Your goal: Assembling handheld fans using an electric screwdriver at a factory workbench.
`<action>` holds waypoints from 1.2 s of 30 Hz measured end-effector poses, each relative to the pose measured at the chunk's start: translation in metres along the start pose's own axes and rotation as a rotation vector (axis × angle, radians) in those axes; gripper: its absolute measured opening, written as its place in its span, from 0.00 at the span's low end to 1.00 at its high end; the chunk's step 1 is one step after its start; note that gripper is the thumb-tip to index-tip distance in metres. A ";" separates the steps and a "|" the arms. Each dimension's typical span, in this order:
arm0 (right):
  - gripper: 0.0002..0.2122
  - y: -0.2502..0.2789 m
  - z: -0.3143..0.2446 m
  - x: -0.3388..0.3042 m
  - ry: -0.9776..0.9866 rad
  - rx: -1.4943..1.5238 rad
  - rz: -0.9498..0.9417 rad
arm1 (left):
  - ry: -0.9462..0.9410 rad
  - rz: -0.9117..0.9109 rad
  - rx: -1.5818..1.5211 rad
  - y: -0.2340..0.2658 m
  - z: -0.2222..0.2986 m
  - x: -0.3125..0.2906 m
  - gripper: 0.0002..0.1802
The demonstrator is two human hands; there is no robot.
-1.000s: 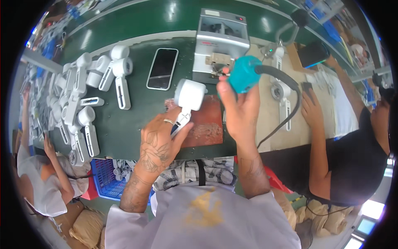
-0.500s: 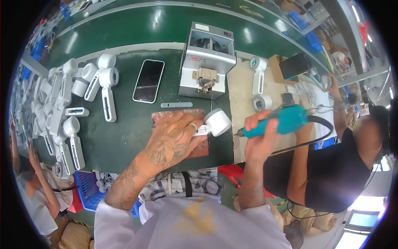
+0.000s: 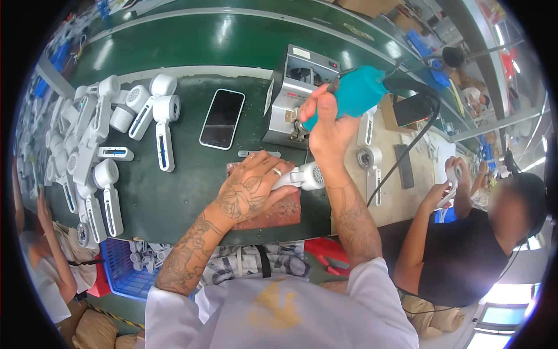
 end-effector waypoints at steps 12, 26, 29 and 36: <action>0.28 0.016 -0.031 -0.030 -0.103 -0.052 0.012 | 0.001 0.049 -0.033 0.005 -0.003 0.005 0.23; 0.26 0.009 -0.013 -0.056 -0.206 0.024 -0.061 | 0.039 -0.005 -0.029 0.000 -0.001 -0.001 0.22; 0.24 0.009 -0.007 -0.055 -0.209 0.037 -0.055 | 0.033 -0.012 0.009 0.001 0.001 0.003 0.22; 0.21 0.010 -0.002 -0.053 -0.233 0.058 -0.024 | 0.028 -0.036 0.070 0.000 0.001 0.005 0.23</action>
Point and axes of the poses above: each hand's wrist, its own x-axis towards the middle knuckle, its own y-axis out of the back of the hand, z = x × y, the point moved 9 cm from there along x, towards the middle knuckle, and after that the axes turned 2 degrees about -x, right-handed, at the moved point
